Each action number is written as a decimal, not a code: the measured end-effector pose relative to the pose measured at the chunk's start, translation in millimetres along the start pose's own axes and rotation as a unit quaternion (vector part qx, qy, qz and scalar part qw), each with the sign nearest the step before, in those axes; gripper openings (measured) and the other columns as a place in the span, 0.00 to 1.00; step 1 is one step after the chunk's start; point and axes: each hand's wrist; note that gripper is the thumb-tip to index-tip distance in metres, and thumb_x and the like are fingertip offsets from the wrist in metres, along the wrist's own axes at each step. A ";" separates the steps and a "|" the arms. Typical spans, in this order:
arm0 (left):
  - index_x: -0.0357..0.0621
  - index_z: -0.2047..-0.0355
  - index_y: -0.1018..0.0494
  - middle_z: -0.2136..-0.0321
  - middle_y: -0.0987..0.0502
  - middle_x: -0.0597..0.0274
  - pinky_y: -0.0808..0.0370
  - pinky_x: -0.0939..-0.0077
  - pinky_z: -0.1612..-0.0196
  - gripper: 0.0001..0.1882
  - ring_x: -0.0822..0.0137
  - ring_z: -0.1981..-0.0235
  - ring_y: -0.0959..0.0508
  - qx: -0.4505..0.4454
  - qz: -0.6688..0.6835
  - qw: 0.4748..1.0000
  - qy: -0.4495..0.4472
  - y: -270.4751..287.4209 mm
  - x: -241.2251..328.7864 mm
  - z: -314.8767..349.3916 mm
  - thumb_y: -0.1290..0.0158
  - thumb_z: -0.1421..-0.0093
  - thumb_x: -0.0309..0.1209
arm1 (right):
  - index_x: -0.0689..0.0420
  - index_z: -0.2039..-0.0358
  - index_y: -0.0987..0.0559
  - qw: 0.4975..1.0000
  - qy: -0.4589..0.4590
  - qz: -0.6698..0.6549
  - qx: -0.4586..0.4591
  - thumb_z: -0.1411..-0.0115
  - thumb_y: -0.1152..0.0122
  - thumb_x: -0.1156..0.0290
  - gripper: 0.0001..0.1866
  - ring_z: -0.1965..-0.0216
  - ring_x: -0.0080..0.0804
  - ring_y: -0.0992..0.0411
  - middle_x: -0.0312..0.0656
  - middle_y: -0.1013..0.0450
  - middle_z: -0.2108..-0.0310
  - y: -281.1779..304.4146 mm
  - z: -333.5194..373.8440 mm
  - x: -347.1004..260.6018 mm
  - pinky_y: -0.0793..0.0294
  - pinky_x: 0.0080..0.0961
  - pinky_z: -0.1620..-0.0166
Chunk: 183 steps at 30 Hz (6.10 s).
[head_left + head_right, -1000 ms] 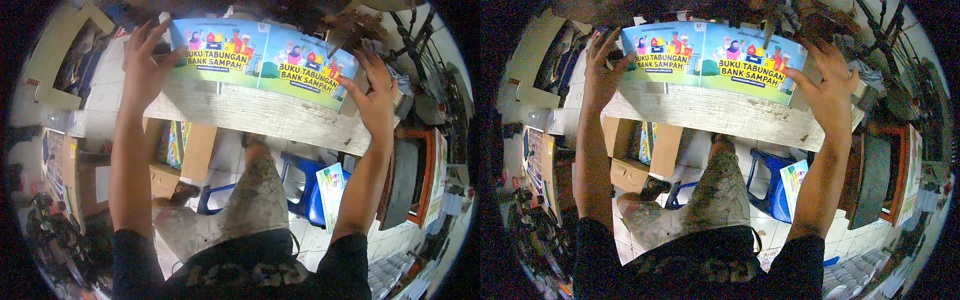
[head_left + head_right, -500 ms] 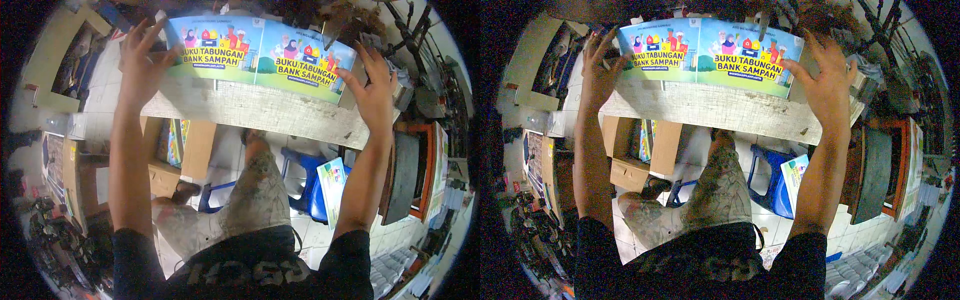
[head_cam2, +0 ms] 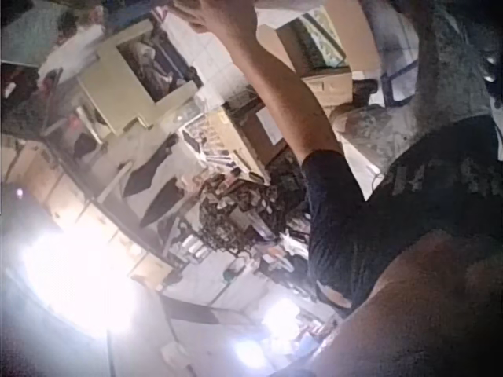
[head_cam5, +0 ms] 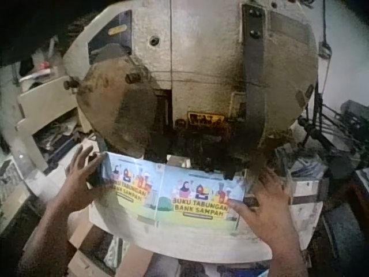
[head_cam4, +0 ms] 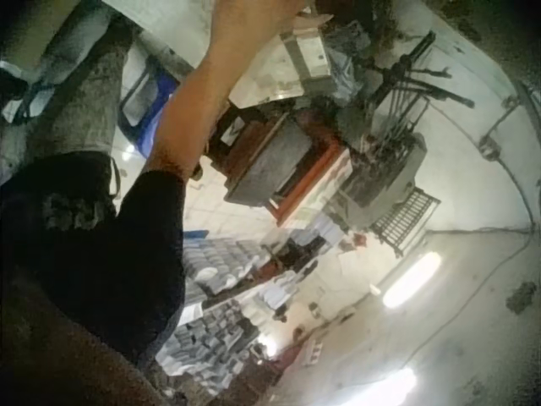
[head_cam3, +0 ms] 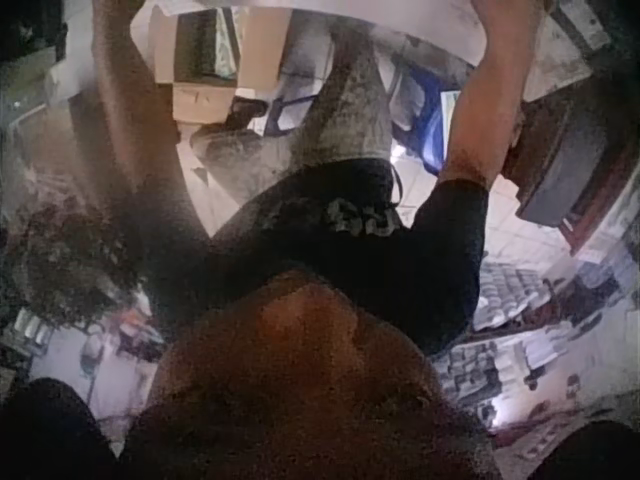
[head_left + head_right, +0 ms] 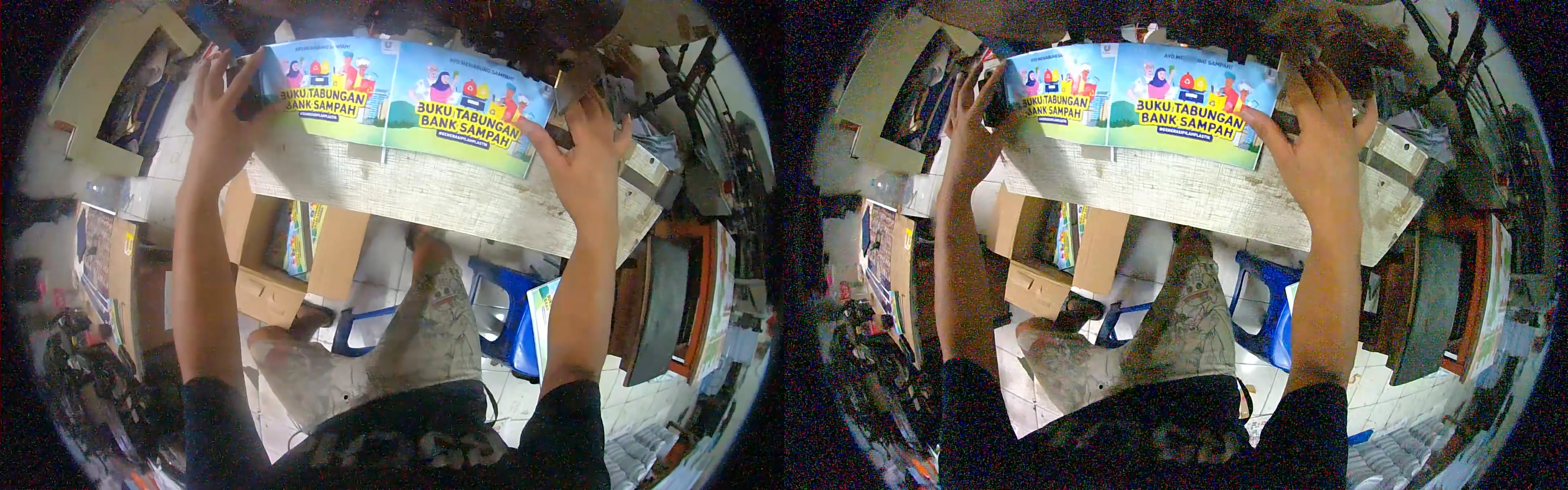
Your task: The person aligns printed sheets for bank savings books on a guide, adjusts a spool of binding wire on a machine using an Allen wrench, and سپس uses shears to cut and trim the binding components.
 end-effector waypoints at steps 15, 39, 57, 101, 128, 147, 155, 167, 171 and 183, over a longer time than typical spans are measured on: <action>0.69 0.38 0.36 0.35 0.46 0.51 0.50 0.43 0.37 0.38 0.45 0.32 0.52 -0.062 0.012 0.997 0.043 7.5 5.9 1.7 0.36 0.50 0.43 | 0.57 0.47 0.26 1.000 -0.014 -0.006 -0.015 0.47 0.40 0.42 0.35 0.41 0.46 0.36 0.48 0.31 0.46 3.4 2.4 -0.3 0.61 0.63 0.37; 0.43 0.50 0.27 0.71 0.22 0.63 0.26 0.76 0.72 0.16 0.71 0.73 0.23 -0.283 0.376 0.744 0.474 88.0 18.8 293.9 0.47 0.39 0.29 | 0.61 0.44 0.31 0.849 -0.174 -0.462 -0.188 0.53 0.33 0.75 0.33 0.50 0.42 0.27 0.49 0.28 0.48 93.0 137.3 -78.3 0.34 0.39 0.42; 0.51 0.43 0.32 0.41 0.35 0.52 0.45 0.36 0.41 0.29 0.48 0.39 0.37 -0.401 0.057 0.887 0.221 -127.8 -58.3 281.9 0.44 0.43 0.45 | 0.56 0.38 0.37 0.868 -0.382 0.001 -0.318 0.46 0.40 0.48 0.40 0.41 0.54 0.38 0.53 0.39 0.39 -2.1 407.9 -5.9 0.34 0.50 0.44; 0.33 0.53 0.28 0.63 0.21 0.59 0.28 0.80 0.58 0.15 0.75 0.64 0.25 -0.166 0.701 0.657 0.225 -31.3 283.0 -24.6 0.46 0.37 0.29 | 0.48 0.47 0.24 0.999 0.004 0.004 0.042 0.44 0.48 0.79 0.24 0.36 0.45 0.42 0.43 0.37 0.38 18.4 105.5 48.4 0.47 0.50 0.35; 0.37 0.44 0.30 0.61 0.21 0.55 0.27 0.79 0.61 0.21 0.72 0.64 0.25 0.054 0.569 0.759 0.313 -16.6 175.0 -17.9 0.48 0.39 0.23 | 0.58 0.42 0.32 0.993 -0.108 -0.037 0.037 0.45 0.42 0.72 0.28 0.37 0.50 0.43 0.48 0.39 0.38 62.1 85.6 96.4 0.46 0.44 0.36; 0.38 0.47 0.27 0.58 0.22 0.60 0.29 0.79 0.54 0.19 0.72 0.60 0.25 0.070 0.390 0.886 0.241 -12.0 91.5 -20.6 0.49 0.40 0.21 | 0.47 0.41 0.30 0.999 -0.029 -0.020 -0.027 0.44 0.40 0.50 0.31 0.37 0.39 0.41 0.39 0.34 0.40 34.4 21.9 61.4 0.59 0.55 0.35; 0.44 0.48 0.26 0.68 0.20 0.53 0.27 0.71 0.61 0.19 0.64 0.67 0.21 0.014 0.335 0.907 0.256 -14.8 78.1 -16.6 0.46 0.41 0.31 | 0.47 0.43 0.28 0.998 -0.040 -0.019 -0.050 0.44 0.40 0.48 0.31 0.36 0.39 0.42 0.40 0.35 0.39 30.2 20.4 61.7 0.62 0.54 0.34; 0.42 0.45 0.29 0.72 0.26 0.57 0.27 0.72 0.63 0.22 0.65 0.69 0.25 0.023 0.191 0.977 0.090 -10.6 72.9 -19.7 0.44 0.41 0.28 | 0.49 0.46 0.26 0.999 -0.037 -0.022 -0.034 0.45 0.35 0.52 0.28 0.40 0.40 0.36 0.42 0.31 0.43 18.2 16.7 66.3 0.57 0.56 0.35; 0.43 0.46 0.28 0.72 0.25 0.59 0.27 0.73 0.64 0.21 0.67 0.71 0.26 0.019 0.201 0.974 0.101 -10.5 75.8 -23.0 0.44 0.41 0.27 | 0.49 0.46 0.25 0.999 -0.040 -0.019 -0.023 0.45 0.35 0.53 0.27 0.39 0.39 0.36 0.41 0.31 0.43 17.9 20.8 68.6 0.58 0.56 0.35; 0.42 0.44 0.29 0.73 0.25 0.69 0.33 0.83 0.69 0.24 0.78 0.73 0.31 0.001 0.312 0.934 0.172 -14.2 75.0 -22.3 0.41 0.41 0.32 | 0.45 0.44 0.27 0.993 -0.087 -0.074 0.018 0.42 0.38 0.56 0.25 0.35 0.37 0.42 0.37 0.35 0.39 16.2 21.5 54.9 0.63 0.57 0.34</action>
Point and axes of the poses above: each hand's wrist, its own z-axis away from the middle knuckle, its own y-axis out of the back of the hand, x = y × z
